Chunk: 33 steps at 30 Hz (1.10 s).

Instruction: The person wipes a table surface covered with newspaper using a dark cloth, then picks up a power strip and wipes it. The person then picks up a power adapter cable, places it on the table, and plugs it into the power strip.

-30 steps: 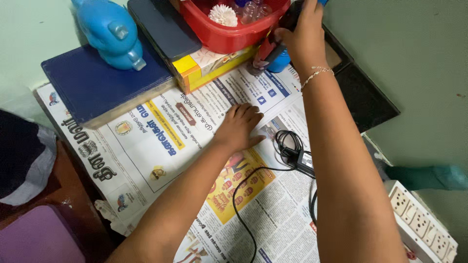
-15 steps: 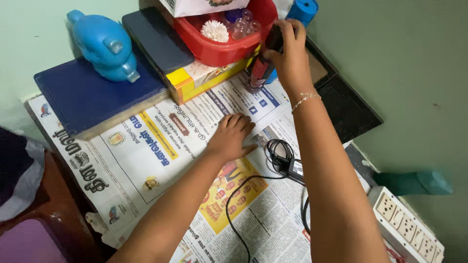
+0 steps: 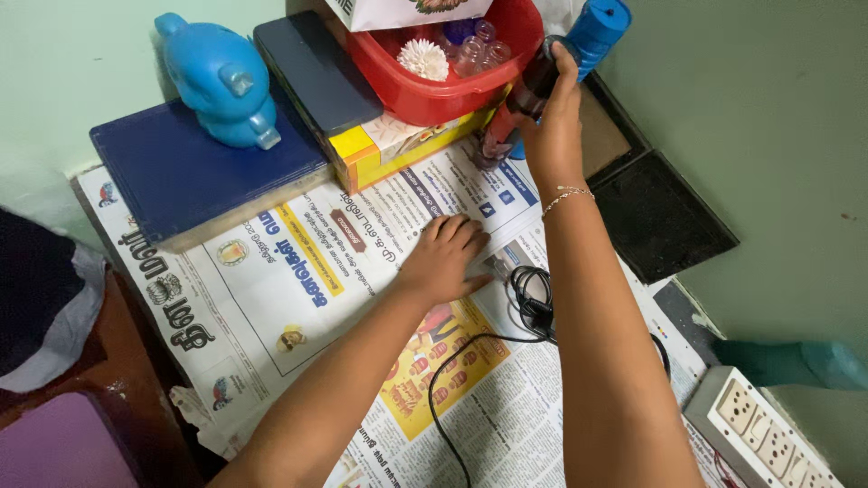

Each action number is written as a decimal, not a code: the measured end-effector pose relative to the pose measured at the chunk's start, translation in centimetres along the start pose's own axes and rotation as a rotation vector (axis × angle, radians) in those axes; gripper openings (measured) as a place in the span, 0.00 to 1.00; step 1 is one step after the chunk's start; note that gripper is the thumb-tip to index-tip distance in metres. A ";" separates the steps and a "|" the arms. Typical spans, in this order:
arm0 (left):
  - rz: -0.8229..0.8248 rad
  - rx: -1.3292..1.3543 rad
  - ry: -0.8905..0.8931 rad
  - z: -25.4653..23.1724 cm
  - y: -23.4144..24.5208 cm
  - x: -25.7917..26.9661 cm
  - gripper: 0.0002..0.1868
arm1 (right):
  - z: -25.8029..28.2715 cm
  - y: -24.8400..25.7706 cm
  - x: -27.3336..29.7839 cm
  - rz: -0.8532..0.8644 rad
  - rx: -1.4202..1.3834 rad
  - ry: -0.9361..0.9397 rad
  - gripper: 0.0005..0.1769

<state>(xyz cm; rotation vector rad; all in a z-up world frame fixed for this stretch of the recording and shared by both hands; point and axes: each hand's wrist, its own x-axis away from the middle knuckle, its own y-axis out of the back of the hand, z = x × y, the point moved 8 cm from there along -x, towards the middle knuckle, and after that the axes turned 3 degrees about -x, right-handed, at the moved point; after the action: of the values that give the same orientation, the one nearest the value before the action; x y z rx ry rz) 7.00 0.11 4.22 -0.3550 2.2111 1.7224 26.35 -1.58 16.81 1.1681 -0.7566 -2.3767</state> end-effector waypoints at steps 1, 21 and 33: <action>0.007 -0.012 0.003 0.0 -0.1 -0.1 0.38 | -0.1 0.0 -0.1 -0.002 0.010 0.008 0.59; -0.062 0.043 -0.010 0.1 0.0 0.2 0.37 | 1.4 0.7 2.0 0.020 0.033 -0.049 0.60; -0.047 -0.007 -0.059 -0.1 -1.2 0.1 0.37 | 2.1 5.7 12.3 -0.004 0.017 -0.185 0.55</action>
<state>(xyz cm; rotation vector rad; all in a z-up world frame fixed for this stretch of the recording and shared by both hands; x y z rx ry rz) 7.37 -0.26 3.16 -0.3511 2.1391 1.6945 18.08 -12.14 14.01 0.9659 -0.8357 -2.5112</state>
